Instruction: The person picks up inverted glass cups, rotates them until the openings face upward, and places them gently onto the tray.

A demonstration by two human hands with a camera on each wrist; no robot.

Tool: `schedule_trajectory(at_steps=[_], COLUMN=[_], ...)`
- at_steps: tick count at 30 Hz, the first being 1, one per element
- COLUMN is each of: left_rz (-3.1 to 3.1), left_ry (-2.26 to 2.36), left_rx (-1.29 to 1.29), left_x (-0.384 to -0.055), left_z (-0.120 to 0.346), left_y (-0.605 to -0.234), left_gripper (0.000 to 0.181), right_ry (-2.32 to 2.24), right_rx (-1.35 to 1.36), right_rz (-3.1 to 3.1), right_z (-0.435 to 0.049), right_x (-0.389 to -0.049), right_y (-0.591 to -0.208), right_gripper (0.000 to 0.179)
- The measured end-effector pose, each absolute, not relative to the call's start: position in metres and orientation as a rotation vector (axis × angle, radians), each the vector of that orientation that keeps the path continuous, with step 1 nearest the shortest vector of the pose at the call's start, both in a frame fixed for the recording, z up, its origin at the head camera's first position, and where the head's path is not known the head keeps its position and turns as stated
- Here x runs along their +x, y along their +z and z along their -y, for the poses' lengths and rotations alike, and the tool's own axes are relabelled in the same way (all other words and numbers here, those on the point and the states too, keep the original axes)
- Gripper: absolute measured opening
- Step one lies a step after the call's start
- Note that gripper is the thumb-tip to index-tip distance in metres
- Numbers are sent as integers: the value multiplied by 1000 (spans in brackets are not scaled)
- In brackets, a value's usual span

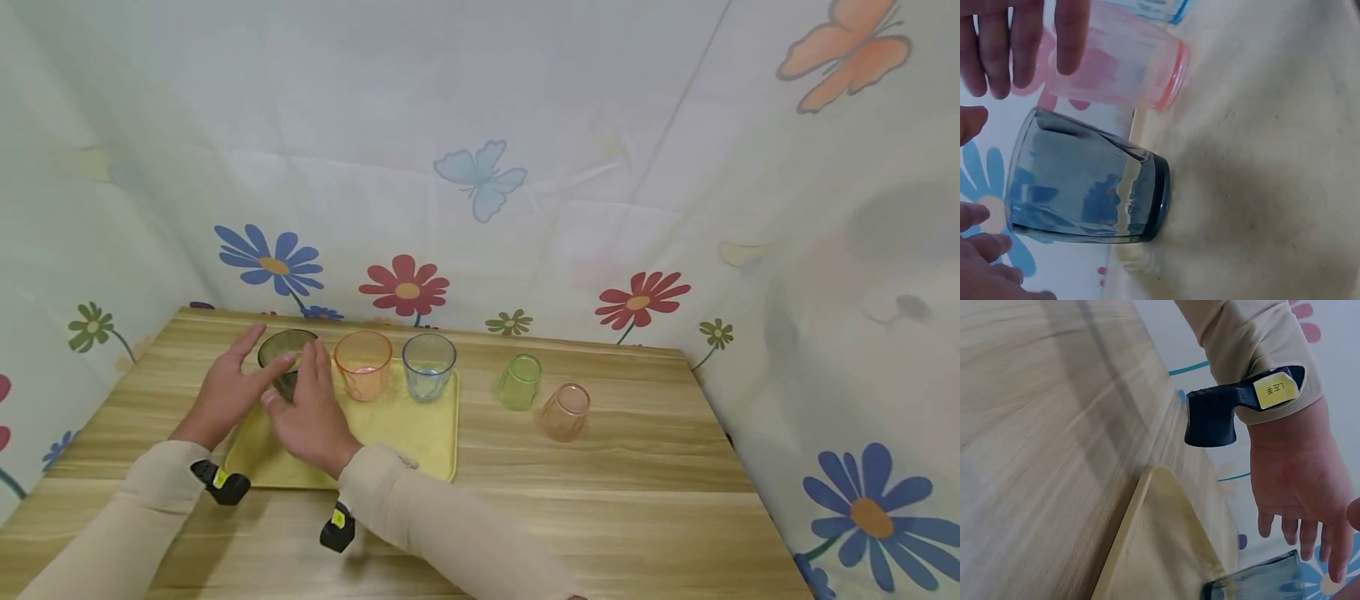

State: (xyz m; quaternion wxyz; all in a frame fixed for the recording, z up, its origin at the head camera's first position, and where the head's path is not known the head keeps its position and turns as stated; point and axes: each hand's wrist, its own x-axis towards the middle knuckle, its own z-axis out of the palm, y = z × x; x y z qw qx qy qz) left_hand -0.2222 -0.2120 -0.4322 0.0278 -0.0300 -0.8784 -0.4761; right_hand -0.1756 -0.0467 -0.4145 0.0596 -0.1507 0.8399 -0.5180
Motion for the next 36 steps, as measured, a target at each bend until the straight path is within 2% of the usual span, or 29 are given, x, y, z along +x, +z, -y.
schedule_trajectory(at_steps=[9, 22, 36], left_rz=[2773, 2891, 2980], left_ry=[-1079, -807, -631], left_rx=[-246, -210, -235], left_x=[-205, -170, -150], left_z=[205, 197, 184], left_y=[-422, -424, -423], left_gripper=[95, 100, 101], right_ry=[-1376, -843, -595], right_rx=[-623, -947, -893], right_rz=[-2633, -2923, -3047], right_z=[20, -37, -75], right_x=[-161, -155, -150], right_y=[-408, -409, -417], right_gripper=[81, 80, 80])
